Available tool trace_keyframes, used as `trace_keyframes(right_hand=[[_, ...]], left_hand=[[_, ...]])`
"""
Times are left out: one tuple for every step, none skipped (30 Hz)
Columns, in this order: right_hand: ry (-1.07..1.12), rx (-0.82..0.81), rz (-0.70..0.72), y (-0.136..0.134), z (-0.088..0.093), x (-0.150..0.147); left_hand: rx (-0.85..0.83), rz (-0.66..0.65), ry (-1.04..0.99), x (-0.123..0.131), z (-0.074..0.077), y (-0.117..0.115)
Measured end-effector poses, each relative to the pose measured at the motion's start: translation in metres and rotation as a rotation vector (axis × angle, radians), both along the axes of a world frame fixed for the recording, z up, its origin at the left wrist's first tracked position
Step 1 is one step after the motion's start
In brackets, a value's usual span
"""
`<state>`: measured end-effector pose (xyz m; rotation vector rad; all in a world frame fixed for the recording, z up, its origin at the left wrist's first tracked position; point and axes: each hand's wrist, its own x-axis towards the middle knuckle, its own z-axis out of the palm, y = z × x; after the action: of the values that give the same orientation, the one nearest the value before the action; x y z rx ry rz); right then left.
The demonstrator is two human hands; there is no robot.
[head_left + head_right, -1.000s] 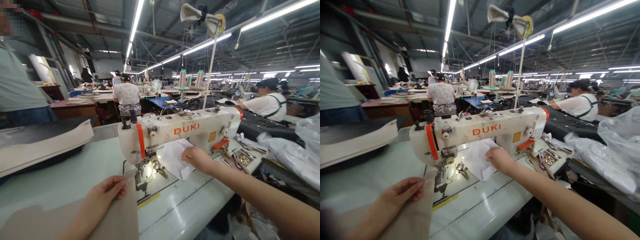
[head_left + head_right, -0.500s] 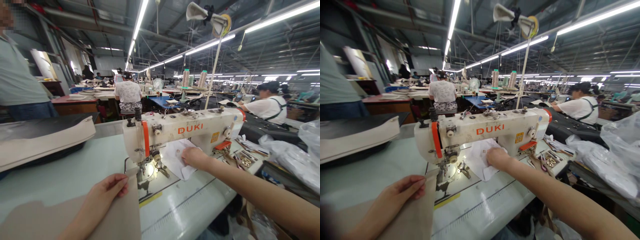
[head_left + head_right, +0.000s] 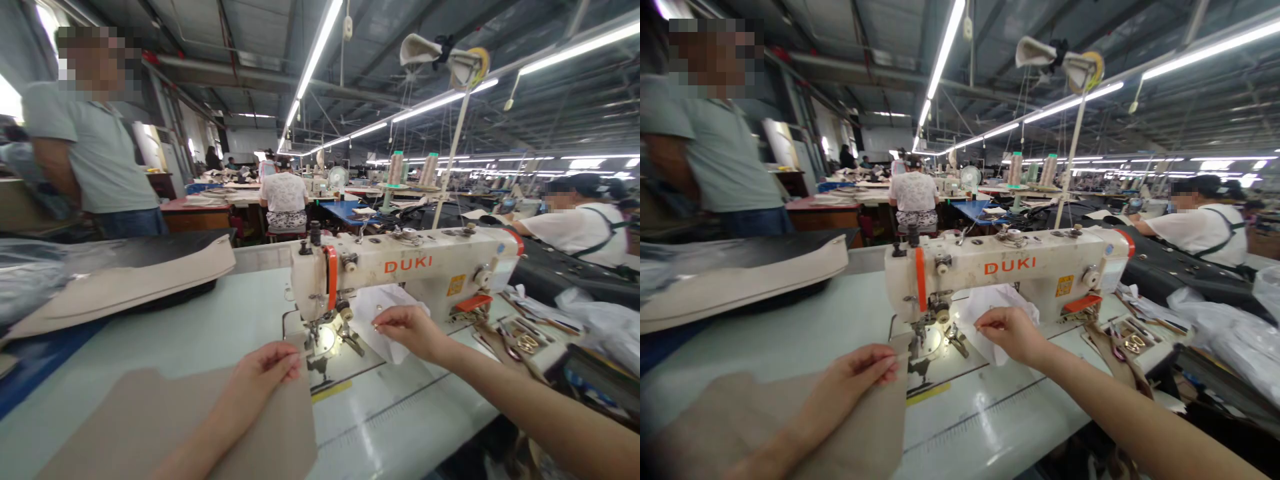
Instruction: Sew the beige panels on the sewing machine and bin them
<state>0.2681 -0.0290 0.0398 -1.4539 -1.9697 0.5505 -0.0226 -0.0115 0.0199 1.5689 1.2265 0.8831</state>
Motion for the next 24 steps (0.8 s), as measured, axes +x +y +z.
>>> trace_keyframes(right_hand=[[0.173, -0.046, 0.047, -0.003, -0.006, -0.011], [0.338, -0.102, 0.093, -0.006, -0.011, -0.024], [0.473, -0.157, 0.13, -0.009, -0.017, -0.037], [0.558, -0.2, 0.157, -0.01, -0.021, -0.049], [0.614, -0.232, 0.176, -0.011, -0.025, -0.061], [0.653, -0.252, 0.187, -0.01, -0.028, -0.072], [0.677, -0.261, 0.195, -0.009, -0.03, -0.08], [0.69, -0.265, 0.202, -0.007, -0.032, -0.087], [0.7, -0.266, 0.206, -0.005, -0.033, -0.092], [0.708, -0.269, 0.209, -0.002, -0.033, -0.095], [0.714, -0.271, 0.209, 0.0, -0.034, -0.096], [0.72, -0.273, 0.208, 0.002, -0.033, -0.096], [0.727, -0.277, 0.205, 0.003, -0.033, -0.096], [0.735, -0.284, 0.202, 0.004, -0.033, -0.095], [0.745, -0.293, 0.197, 0.004, -0.032, -0.095], [0.758, -0.308, 0.191, 0.004, -0.032, -0.094], [0.773, -0.329, 0.184, 0.004, -0.031, -0.094], [0.792, -0.356, 0.176, 0.003, -0.031, -0.095], [0.814, -0.389, 0.167, 0.003, -0.031, -0.095], [0.841, -0.423, 0.159, 0.002, -0.031, -0.096], [0.868, -0.458, 0.154, 0.001, -0.03, -0.097], [0.894, -0.487, 0.15, 0.0, -0.03, -0.097], [0.914, -0.508, 0.148, -0.001, -0.03, -0.098], [0.924, -0.517, 0.148, -0.002, -0.03, -0.098]], left_hand=[[-0.01, -0.022, -0.036, 0.002, -0.001, -0.003], [-0.023, -0.037, -0.072, 0.004, -0.002, -0.005], [-0.038, -0.051, -0.1, 0.006, -0.002, -0.007], [-0.052, -0.06, -0.12, 0.007, -0.002, -0.01], [-0.063, -0.067, -0.132, 0.008, -0.002, -0.011], [-0.071, -0.075, -0.137, 0.008, -0.002, -0.013], [-0.075, -0.078, -0.143, 0.008, -0.001, -0.014], [-0.076, -0.081, -0.149, 0.007, -0.001, -0.015], [-0.074, -0.084, -0.157, 0.007, 0.0, -0.015], [-0.071, -0.086, -0.165, 0.006, 0.0, -0.014], [-0.068, -0.091, -0.172, 0.005, 0.0, -0.014], [-0.066, -0.098, -0.176, 0.005, 0.0, -0.013], [-0.066, -0.11, -0.18, 0.004, -0.001, -0.011], [-0.068, -0.124, -0.183, 0.004, -0.001, -0.01], [-0.074, -0.138, -0.188, 0.003, -0.002, -0.009], [-0.085, -0.152, -0.195, 0.003, -0.002, -0.008], [-0.1, -0.161, -0.205, 0.002, -0.003, -0.007], [-0.118, -0.166, -0.219, 0.002, -0.005, -0.006], [-0.136, -0.172, -0.237, 0.002, -0.006, -0.006], [-0.154, -0.178, -0.26, 0.002, -0.008, -0.005], [-0.173, -0.185, -0.284, 0.002, -0.009, -0.004], [-0.193, -0.19, -0.309, 0.001, -0.011, -0.004], [-0.214, -0.192, -0.333, 0.001, -0.011, -0.004], [-0.234, -0.189, -0.351, 0.001, -0.012, -0.004]])
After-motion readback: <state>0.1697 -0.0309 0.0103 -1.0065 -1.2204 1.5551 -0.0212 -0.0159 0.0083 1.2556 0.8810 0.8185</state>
